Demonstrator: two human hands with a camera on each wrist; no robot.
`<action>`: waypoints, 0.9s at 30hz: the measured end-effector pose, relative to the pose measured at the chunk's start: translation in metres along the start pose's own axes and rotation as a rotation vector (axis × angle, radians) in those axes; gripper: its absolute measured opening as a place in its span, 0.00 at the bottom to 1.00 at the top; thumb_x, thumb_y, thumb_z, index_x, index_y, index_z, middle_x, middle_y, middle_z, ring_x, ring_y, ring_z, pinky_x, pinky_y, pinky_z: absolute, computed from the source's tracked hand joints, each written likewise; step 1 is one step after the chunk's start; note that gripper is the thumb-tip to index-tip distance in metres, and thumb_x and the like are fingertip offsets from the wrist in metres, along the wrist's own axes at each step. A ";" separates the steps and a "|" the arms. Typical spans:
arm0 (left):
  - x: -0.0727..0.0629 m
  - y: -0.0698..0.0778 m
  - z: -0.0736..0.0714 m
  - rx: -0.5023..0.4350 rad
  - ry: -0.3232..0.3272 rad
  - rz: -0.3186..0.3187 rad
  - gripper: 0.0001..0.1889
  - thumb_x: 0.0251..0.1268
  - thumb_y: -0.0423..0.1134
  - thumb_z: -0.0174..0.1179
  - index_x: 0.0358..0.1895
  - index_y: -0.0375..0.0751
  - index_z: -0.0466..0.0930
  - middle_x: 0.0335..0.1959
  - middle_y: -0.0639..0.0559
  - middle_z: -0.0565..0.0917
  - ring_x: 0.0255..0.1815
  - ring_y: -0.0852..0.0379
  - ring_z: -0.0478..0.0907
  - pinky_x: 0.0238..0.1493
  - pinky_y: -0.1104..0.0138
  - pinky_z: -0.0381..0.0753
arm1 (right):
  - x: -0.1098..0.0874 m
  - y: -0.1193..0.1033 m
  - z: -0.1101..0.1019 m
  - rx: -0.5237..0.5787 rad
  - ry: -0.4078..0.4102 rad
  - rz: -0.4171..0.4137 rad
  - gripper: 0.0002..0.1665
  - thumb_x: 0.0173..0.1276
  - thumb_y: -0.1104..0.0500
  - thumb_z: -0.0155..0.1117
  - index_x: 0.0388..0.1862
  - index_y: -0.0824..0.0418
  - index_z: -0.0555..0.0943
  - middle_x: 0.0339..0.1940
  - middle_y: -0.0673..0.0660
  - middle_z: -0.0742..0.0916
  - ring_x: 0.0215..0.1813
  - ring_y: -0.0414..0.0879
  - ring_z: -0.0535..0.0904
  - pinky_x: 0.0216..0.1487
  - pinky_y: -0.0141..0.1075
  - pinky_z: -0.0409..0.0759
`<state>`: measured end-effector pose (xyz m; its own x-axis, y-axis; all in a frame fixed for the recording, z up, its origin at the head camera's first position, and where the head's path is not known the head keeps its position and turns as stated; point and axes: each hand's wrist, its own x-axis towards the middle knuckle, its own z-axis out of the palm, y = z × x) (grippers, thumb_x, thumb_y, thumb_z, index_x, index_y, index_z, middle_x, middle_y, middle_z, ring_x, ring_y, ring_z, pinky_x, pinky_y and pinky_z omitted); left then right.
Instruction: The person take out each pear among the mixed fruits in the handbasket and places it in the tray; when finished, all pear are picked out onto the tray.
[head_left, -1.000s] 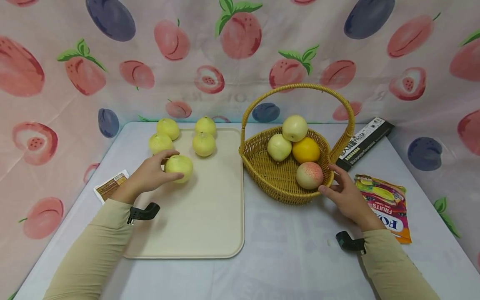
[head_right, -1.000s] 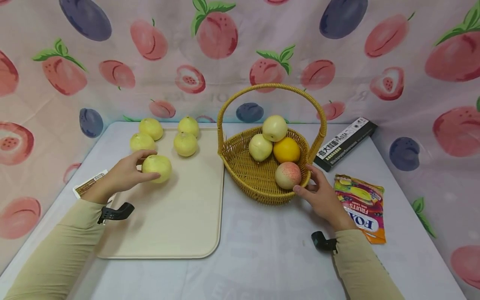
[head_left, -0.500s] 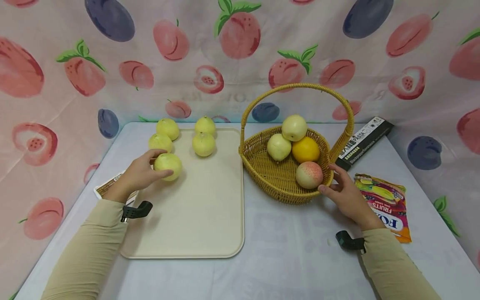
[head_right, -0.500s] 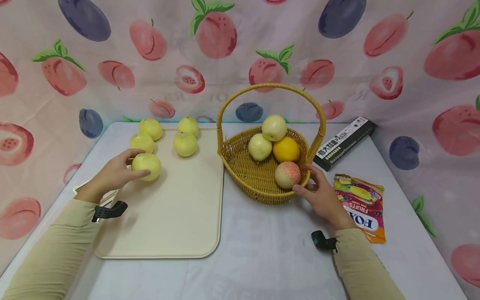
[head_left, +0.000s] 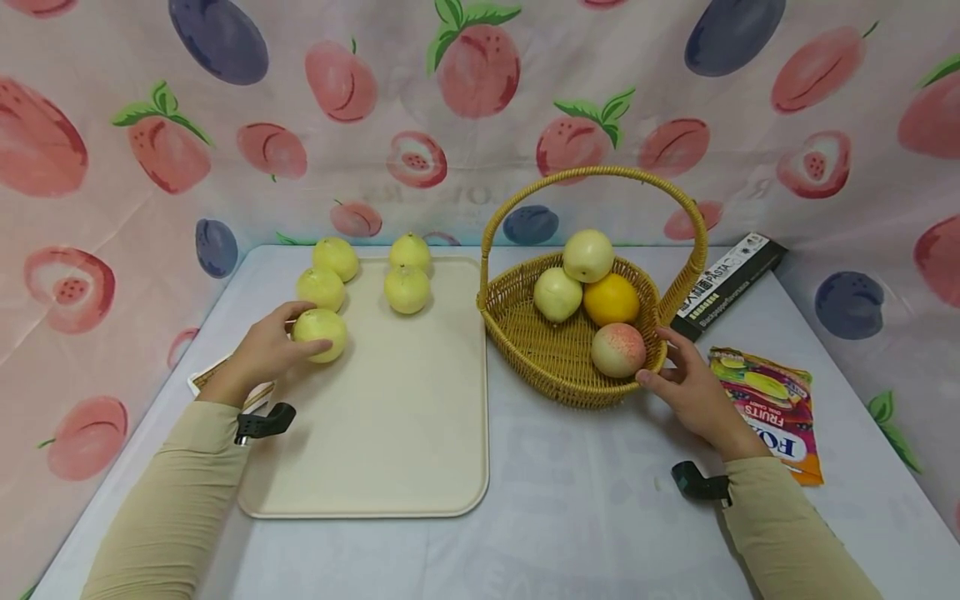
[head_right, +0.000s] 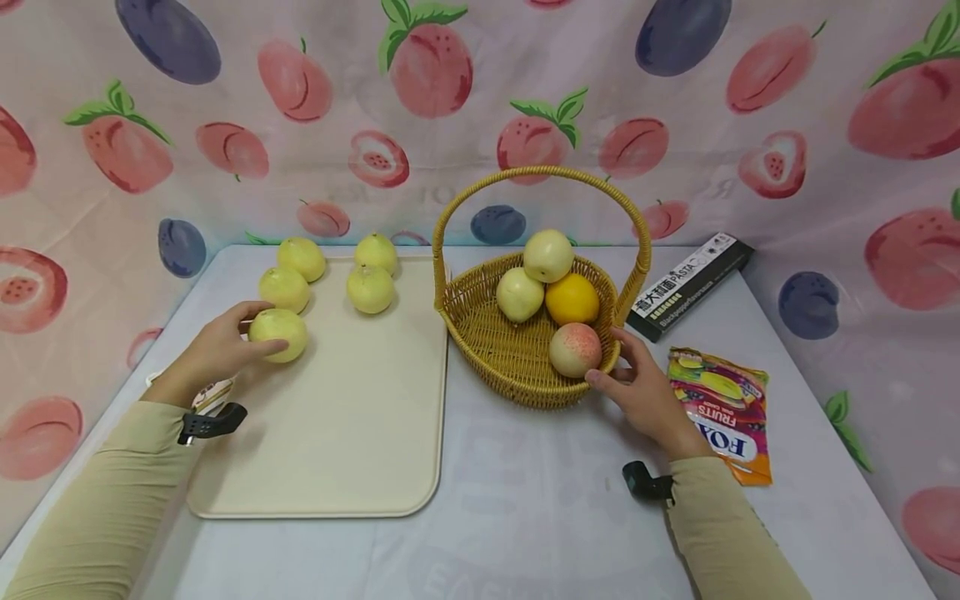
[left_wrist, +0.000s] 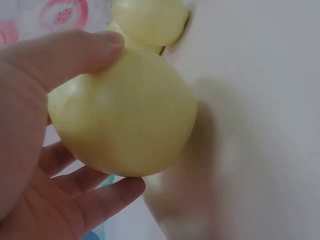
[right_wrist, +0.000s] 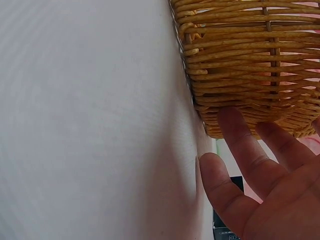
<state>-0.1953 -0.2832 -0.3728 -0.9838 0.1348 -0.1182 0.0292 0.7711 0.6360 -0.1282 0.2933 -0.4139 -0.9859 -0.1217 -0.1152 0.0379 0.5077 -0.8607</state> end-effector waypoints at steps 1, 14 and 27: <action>0.000 -0.001 -0.001 -0.002 -0.002 -0.005 0.45 0.63 0.52 0.69 0.75 0.31 0.58 0.68 0.29 0.67 0.66 0.31 0.63 0.62 0.40 0.66 | 0.000 0.000 0.000 -0.001 0.001 0.000 0.50 0.76 0.47 0.60 0.83 0.55 0.42 0.79 0.73 0.55 0.65 0.68 0.69 0.59 0.55 0.73; 0.000 -0.013 -0.002 -0.002 0.010 -0.045 0.45 0.64 0.55 0.68 0.75 0.33 0.57 0.67 0.29 0.67 0.66 0.32 0.63 0.62 0.40 0.66 | 0.000 0.000 0.000 -0.017 0.004 -0.002 0.50 0.76 0.47 0.60 0.83 0.56 0.42 0.79 0.73 0.55 0.65 0.67 0.71 0.57 0.47 0.75; -0.001 -0.022 -0.004 -0.019 0.017 -0.058 0.46 0.65 0.56 0.66 0.76 0.33 0.55 0.70 0.30 0.64 0.68 0.31 0.62 0.64 0.41 0.65 | -0.001 -0.001 0.000 -0.018 0.003 -0.016 0.49 0.77 0.48 0.59 0.83 0.57 0.43 0.79 0.73 0.55 0.64 0.67 0.70 0.50 0.29 0.73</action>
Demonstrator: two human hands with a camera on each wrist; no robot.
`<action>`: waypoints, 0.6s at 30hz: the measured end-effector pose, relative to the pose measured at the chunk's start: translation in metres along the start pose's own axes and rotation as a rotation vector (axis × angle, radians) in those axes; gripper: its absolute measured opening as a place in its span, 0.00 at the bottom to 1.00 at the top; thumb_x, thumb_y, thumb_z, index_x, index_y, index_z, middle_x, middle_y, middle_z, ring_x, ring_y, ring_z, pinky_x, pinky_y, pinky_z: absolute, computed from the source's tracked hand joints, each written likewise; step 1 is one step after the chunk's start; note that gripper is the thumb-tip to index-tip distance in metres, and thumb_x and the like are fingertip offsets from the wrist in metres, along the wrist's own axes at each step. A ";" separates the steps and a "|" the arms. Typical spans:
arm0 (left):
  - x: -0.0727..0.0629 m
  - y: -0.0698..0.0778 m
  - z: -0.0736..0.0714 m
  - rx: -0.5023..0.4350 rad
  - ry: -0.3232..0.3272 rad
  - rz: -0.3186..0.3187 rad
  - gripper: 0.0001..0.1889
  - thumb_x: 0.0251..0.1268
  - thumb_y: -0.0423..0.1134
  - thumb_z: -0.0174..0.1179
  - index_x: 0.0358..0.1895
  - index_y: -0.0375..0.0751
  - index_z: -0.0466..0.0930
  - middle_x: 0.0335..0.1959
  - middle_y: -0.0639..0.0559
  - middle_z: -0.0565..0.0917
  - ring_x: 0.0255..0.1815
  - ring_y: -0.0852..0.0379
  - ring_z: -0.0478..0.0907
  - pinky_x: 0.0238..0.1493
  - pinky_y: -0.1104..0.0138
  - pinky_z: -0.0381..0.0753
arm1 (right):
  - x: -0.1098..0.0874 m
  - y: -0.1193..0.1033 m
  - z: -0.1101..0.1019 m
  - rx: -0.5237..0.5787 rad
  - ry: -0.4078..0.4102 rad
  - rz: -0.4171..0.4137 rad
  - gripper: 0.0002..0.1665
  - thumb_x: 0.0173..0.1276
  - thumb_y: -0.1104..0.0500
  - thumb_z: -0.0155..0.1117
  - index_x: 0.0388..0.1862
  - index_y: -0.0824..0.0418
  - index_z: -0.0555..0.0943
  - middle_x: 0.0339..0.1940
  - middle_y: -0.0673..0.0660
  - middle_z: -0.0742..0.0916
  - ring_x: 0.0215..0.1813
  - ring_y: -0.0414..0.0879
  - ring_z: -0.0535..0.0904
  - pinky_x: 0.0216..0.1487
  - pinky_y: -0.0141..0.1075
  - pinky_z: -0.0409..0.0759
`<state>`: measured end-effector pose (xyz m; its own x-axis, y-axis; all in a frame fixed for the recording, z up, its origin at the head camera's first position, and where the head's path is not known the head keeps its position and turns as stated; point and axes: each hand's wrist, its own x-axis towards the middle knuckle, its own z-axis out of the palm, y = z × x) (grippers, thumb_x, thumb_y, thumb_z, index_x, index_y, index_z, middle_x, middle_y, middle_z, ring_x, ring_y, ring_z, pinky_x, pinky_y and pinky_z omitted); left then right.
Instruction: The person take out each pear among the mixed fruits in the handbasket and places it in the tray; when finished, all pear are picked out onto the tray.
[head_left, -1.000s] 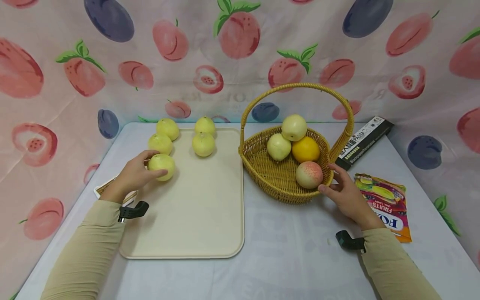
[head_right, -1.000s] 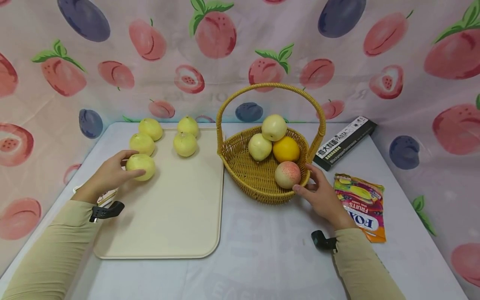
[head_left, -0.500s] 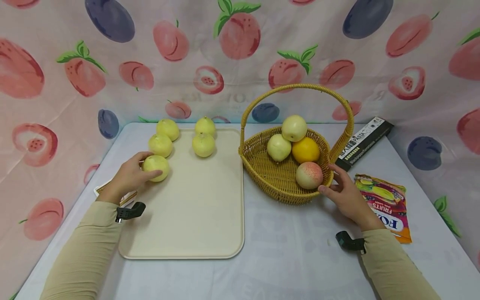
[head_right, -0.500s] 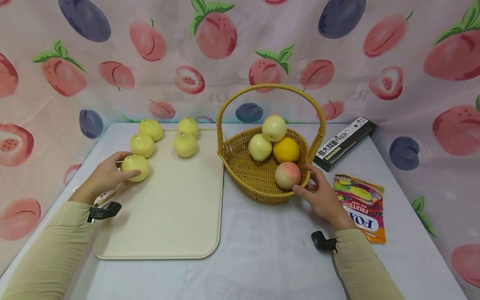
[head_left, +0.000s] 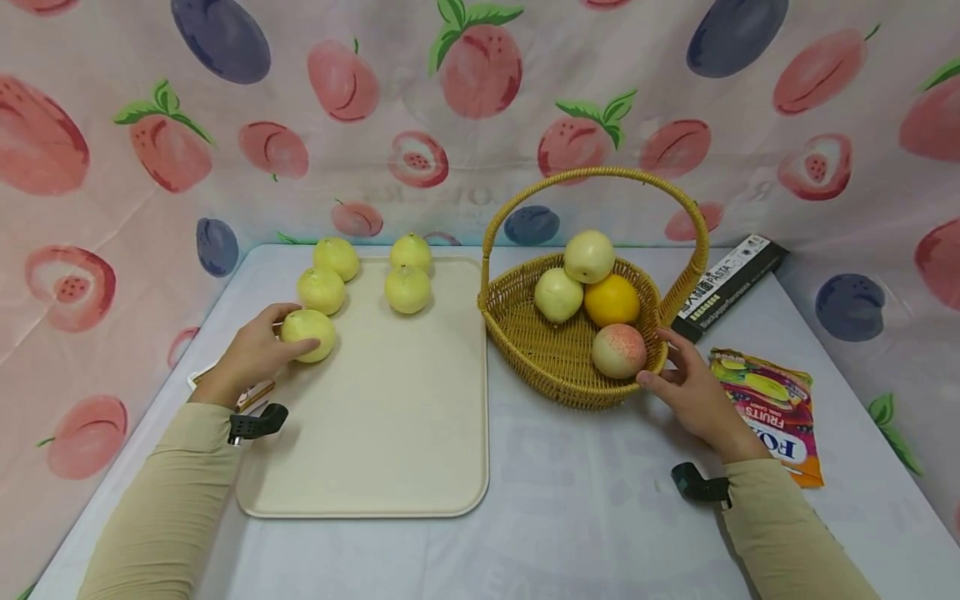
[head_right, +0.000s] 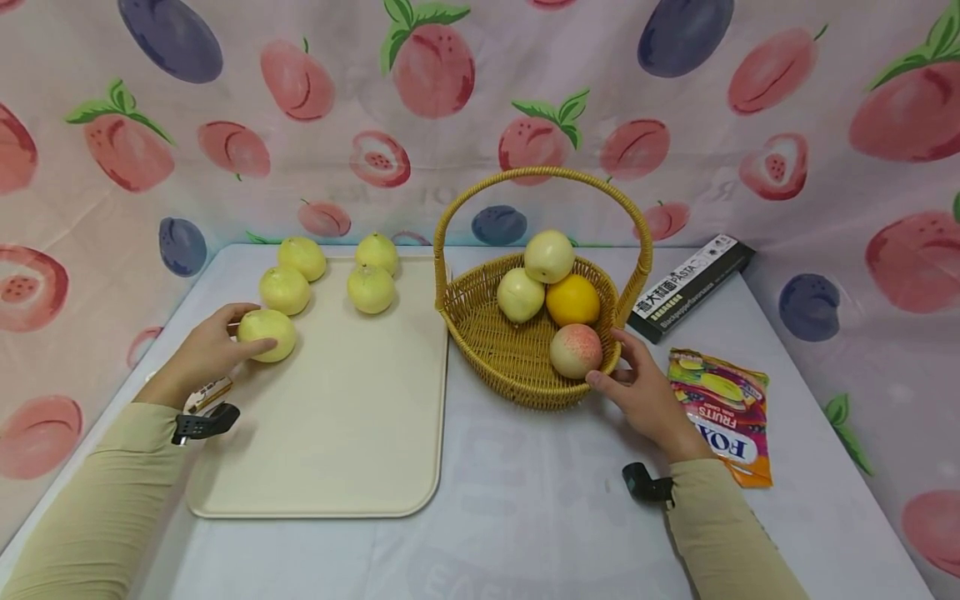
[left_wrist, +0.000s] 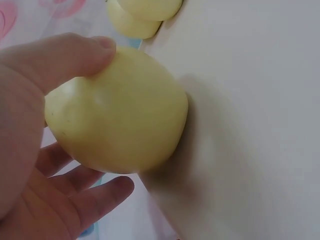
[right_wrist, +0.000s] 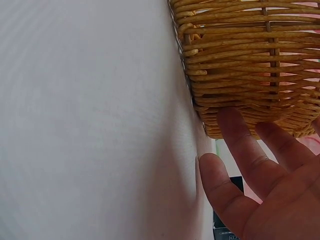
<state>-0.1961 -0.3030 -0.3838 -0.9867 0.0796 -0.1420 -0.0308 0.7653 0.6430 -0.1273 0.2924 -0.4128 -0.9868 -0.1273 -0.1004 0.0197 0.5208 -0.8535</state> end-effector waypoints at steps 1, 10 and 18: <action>0.000 0.000 0.000 -0.004 0.001 -0.003 0.46 0.65 0.56 0.66 0.76 0.33 0.55 0.71 0.30 0.64 0.69 0.31 0.61 0.64 0.41 0.65 | 0.000 0.000 0.000 -0.001 0.000 0.000 0.49 0.77 0.48 0.59 0.83 0.56 0.43 0.79 0.73 0.55 0.64 0.67 0.70 0.50 0.30 0.74; 0.000 -0.001 -0.001 -0.007 0.000 -0.017 0.47 0.64 0.57 0.66 0.76 0.33 0.54 0.72 0.30 0.62 0.71 0.30 0.59 0.67 0.40 0.63 | -0.001 -0.001 0.000 -0.002 0.003 -0.005 0.49 0.77 0.48 0.59 0.83 0.57 0.43 0.78 0.74 0.56 0.64 0.68 0.71 0.50 0.28 0.74; 0.000 0.000 -0.002 -0.009 -0.005 -0.023 0.48 0.64 0.58 0.66 0.76 0.33 0.53 0.73 0.30 0.61 0.72 0.30 0.58 0.67 0.40 0.61 | 0.000 -0.001 0.001 0.001 0.005 0.004 0.49 0.77 0.48 0.59 0.83 0.56 0.42 0.79 0.73 0.55 0.65 0.69 0.70 0.60 0.54 0.73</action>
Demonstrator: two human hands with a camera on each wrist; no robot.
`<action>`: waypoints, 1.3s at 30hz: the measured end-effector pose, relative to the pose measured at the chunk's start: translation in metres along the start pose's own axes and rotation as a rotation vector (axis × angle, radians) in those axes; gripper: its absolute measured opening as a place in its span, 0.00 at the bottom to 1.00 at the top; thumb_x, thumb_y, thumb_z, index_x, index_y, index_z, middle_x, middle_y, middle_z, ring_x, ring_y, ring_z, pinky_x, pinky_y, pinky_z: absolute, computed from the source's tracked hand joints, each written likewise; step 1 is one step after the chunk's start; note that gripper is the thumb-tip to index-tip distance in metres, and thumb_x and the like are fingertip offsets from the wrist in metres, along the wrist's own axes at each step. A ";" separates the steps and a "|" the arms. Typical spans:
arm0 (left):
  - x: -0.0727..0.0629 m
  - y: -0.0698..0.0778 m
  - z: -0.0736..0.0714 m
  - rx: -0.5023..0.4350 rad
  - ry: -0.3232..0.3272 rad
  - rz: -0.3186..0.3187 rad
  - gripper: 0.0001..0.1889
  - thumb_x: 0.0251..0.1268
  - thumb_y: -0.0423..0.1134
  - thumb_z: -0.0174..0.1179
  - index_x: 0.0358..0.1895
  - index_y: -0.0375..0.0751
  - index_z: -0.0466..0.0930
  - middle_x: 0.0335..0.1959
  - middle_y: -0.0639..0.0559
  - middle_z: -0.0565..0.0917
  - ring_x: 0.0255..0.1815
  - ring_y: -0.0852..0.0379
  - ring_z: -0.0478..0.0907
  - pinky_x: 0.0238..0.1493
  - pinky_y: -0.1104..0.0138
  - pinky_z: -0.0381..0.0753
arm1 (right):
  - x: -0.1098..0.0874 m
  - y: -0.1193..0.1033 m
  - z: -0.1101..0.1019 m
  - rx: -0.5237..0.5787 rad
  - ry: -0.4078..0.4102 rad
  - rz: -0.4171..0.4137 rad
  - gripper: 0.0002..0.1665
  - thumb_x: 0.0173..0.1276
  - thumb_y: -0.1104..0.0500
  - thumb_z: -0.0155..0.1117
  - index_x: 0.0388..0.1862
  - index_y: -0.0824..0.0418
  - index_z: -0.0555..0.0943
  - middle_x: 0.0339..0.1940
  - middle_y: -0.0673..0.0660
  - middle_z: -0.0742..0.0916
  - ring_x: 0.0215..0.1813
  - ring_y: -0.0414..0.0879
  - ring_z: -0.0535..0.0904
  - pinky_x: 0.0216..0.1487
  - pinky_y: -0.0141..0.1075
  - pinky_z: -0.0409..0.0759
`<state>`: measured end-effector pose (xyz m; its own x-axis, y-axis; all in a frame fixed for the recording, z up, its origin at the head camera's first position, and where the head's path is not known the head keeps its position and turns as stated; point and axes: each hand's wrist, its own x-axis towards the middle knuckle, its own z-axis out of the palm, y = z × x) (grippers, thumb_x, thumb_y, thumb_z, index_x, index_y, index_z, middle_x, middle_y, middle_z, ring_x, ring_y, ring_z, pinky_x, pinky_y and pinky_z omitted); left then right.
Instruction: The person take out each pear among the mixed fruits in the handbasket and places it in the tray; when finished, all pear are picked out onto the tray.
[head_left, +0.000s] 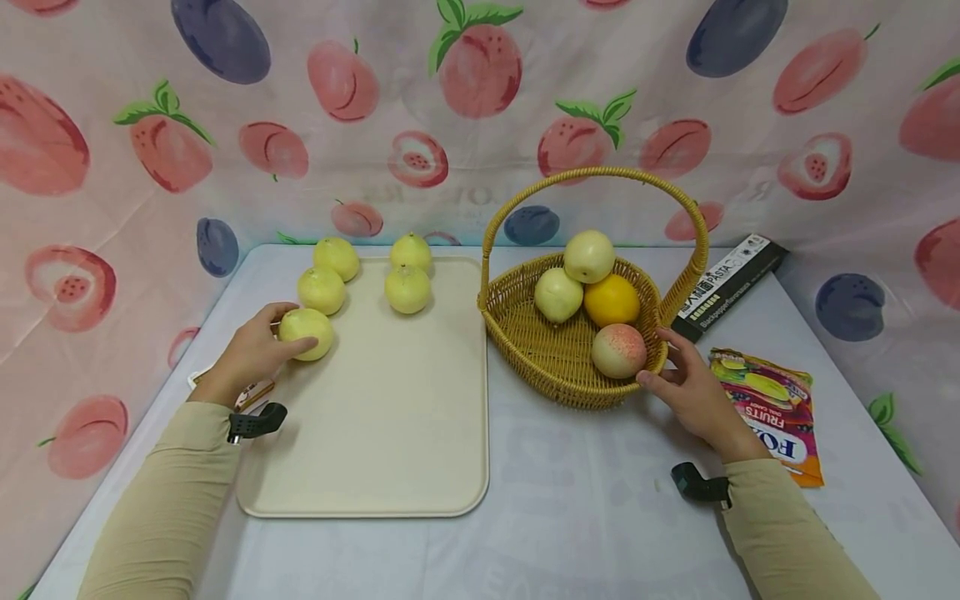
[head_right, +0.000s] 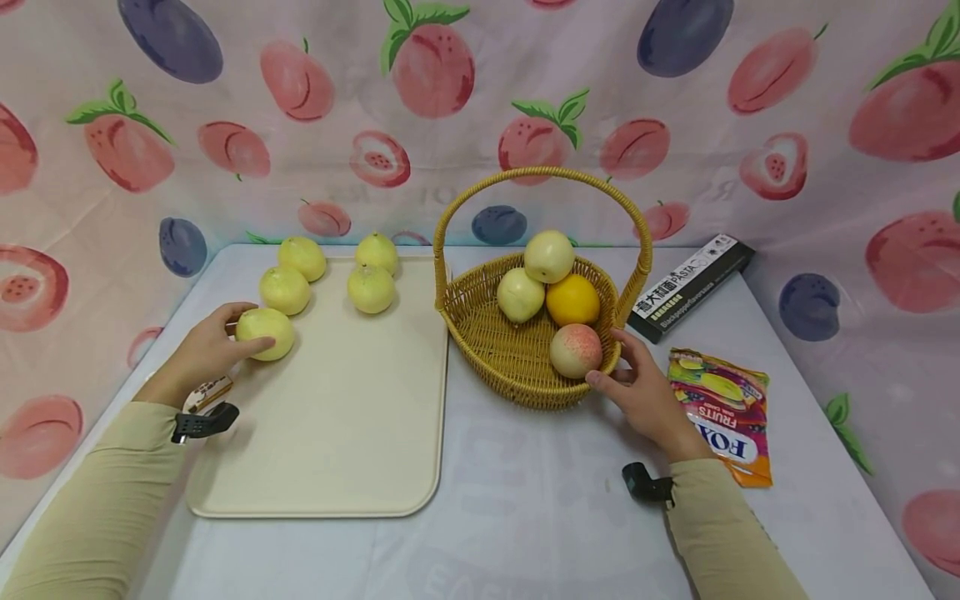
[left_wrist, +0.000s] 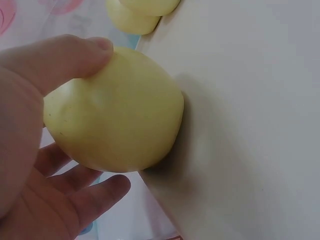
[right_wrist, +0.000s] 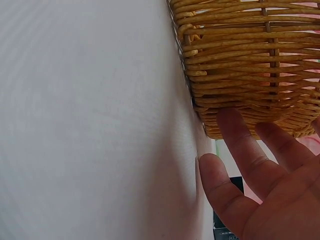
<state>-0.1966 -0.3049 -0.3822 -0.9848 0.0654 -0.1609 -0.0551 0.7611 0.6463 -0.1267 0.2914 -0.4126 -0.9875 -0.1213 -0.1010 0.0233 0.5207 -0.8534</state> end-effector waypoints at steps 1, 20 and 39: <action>0.000 0.000 0.000 -0.001 -0.001 0.000 0.48 0.64 0.58 0.66 0.77 0.33 0.53 0.73 0.29 0.61 0.72 0.30 0.58 0.67 0.40 0.62 | 0.000 0.000 0.000 0.002 0.001 0.001 0.49 0.77 0.48 0.59 0.83 0.56 0.42 0.79 0.73 0.55 0.65 0.69 0.70 0.60 0.56 0.72; 0.005 0.000 0.000 -0.032 0.001 -0.020 0.49 0.65 0.56 0.66 0.78 0.32 0.50 0.73 0.28 0.59 0.71 0.30 0.58 0.66 0.40 0.63 | 0.001 -0.002 0.000 0.023 -0.008 0.013 0.50 0.76 0.47 0.60 0.84 0.55 0.42 0.79 0.72 0.53 0.66 0.70 0.68 0.62 0.60 0.70; 0.010 0.002 0.001 -0.032 -0.010 -0.037 0.52 0.65 0.59 0.65 0.79 0.32 0.47 0.75 0.27 0.57 0.72 0.29 0.56 0.67 0.39 0.63 | 0.001 0.003 -0.001 -0.010 -0.001 0.012 0.49 0.76 0.47 0.60 0.84 0.54 0.43 0.79 0.73 0.56 0.64 0.67 0.70 0.54 0.44 0.74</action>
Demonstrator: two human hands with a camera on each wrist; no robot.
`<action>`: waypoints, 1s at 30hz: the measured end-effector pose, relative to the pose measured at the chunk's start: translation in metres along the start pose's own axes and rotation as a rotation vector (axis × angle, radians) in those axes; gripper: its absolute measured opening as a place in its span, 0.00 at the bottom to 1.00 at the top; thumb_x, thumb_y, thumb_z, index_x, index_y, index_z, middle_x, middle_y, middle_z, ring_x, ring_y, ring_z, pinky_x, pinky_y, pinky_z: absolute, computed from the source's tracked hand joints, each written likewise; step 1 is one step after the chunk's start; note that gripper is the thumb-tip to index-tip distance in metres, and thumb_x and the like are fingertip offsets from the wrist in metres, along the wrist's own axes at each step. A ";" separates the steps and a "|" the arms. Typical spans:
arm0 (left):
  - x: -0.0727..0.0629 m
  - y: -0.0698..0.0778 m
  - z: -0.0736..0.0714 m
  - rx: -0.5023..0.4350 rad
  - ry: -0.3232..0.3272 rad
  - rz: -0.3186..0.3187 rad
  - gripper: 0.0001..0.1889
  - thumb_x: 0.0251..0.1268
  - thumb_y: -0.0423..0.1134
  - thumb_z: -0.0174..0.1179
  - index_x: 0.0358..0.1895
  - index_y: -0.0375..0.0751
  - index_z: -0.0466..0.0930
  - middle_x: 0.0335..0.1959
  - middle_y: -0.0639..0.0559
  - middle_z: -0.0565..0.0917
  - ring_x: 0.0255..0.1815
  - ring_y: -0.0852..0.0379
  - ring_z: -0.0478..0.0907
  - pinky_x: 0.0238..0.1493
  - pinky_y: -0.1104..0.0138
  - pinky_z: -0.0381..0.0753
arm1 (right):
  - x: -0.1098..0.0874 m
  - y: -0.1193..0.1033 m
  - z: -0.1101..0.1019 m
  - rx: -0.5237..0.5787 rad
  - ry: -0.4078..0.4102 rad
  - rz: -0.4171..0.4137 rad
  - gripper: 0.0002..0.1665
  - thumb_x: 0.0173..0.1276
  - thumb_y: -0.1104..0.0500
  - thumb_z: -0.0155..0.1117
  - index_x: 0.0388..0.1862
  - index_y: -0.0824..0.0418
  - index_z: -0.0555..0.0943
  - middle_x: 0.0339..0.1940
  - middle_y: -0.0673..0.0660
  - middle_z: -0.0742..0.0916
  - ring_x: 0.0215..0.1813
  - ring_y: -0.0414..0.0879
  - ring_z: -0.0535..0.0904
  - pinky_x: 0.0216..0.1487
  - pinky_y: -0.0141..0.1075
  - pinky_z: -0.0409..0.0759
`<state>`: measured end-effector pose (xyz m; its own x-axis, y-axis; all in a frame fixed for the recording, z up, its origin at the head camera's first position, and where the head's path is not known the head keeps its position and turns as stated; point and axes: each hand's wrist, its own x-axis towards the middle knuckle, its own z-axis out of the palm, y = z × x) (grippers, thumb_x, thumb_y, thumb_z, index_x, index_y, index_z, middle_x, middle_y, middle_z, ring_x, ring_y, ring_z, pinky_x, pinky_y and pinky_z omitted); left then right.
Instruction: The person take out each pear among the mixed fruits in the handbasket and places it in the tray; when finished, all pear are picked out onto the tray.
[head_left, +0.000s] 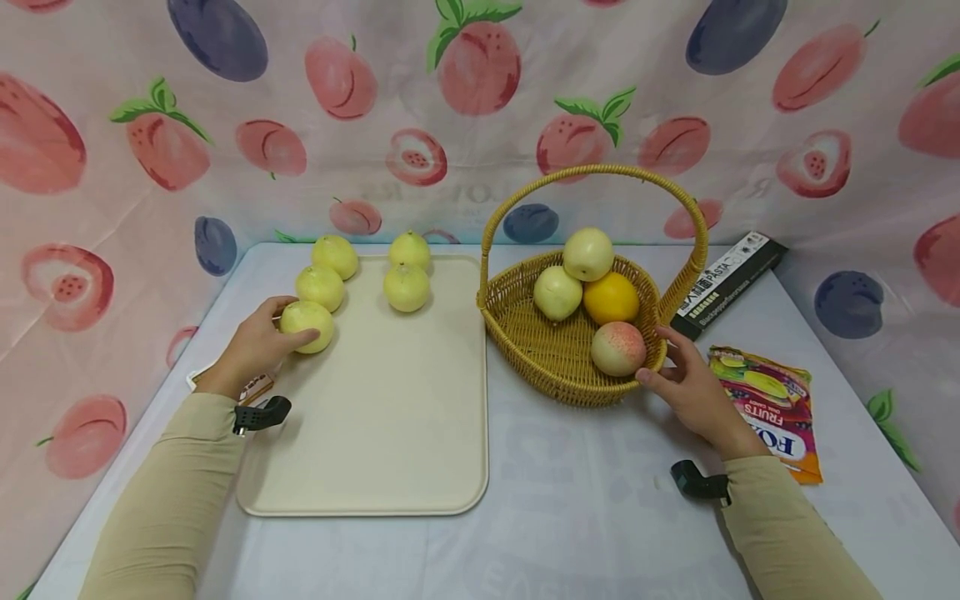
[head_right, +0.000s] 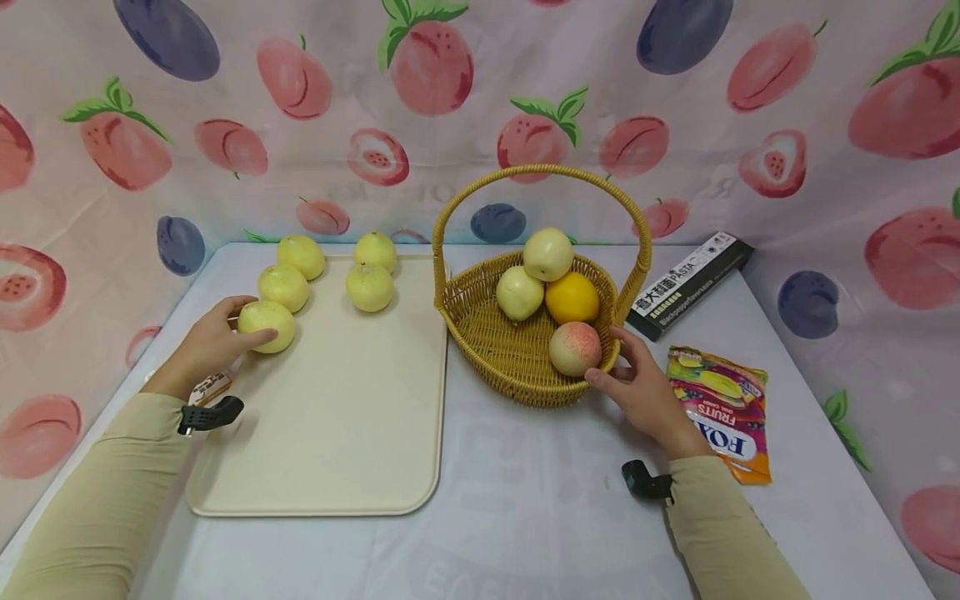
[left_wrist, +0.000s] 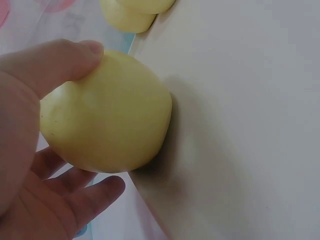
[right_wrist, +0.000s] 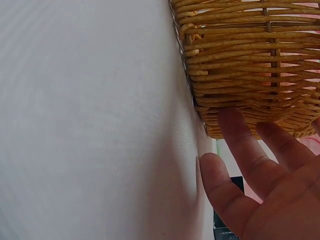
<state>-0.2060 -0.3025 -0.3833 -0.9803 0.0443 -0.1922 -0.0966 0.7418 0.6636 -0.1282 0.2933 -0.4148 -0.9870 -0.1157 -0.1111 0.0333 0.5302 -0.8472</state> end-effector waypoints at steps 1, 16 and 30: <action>0.000 0.000 0.000 0.000 0.000 -0.001 0.51 0.65 0.58 0.65 0.79 0.33 0.47 0.75 0.27 0.57 0.72 0.29 0.56 0.67 0.39 0.63 | 0.000 0.000 0.000 -0.001 0.001 0.000 0.49 0.76 0.47 0.60 0.84 0.54 0.43 0.79 0.73 0.56 0.64 0.67 0.70 0.54 0.43 0.74; -0.007 0.018 -0.005 0.049 0.069 0.082 0.50 0.65 0.57 0.66 0.78 0.31 0.50 0.74 0.27 0.58 0.73 0.28 0.55 0.67 0.35 0.58 | -0.001 -0.002 -0.001 0.006 -0.006 -0.006 0.49 0.76 0.47 0.60 0.83 0.55 0.43 0.79 0.73 0.56 0.64 0.66 0.71 0.51 0.35 0.74; -0.031 0.085 0.004 0.044 0.140 0.265 0.44 0.60 0.45 0.72 0.74 0.29 0.59 0.71 0.31 0.64 0.71 0.33 0.59 0.66 0.39 0.62 | -0.002 -0.003 0.000 0.015 -0.006 -0.022 0.49 0.77 0.48 0.59 0.83 0.57 0.43 0.79 0.73 0.55 0.64 0.67 0.70 0.49 0.27 0.73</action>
<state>-0.1829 -0.2386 -0.3236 -0.9848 0.1503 0.0869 0.1706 0.7452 0.6446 -0.1261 0.2920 -0.4115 -0.9867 -0.1318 -0.0954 0.0141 0.5147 -0.8573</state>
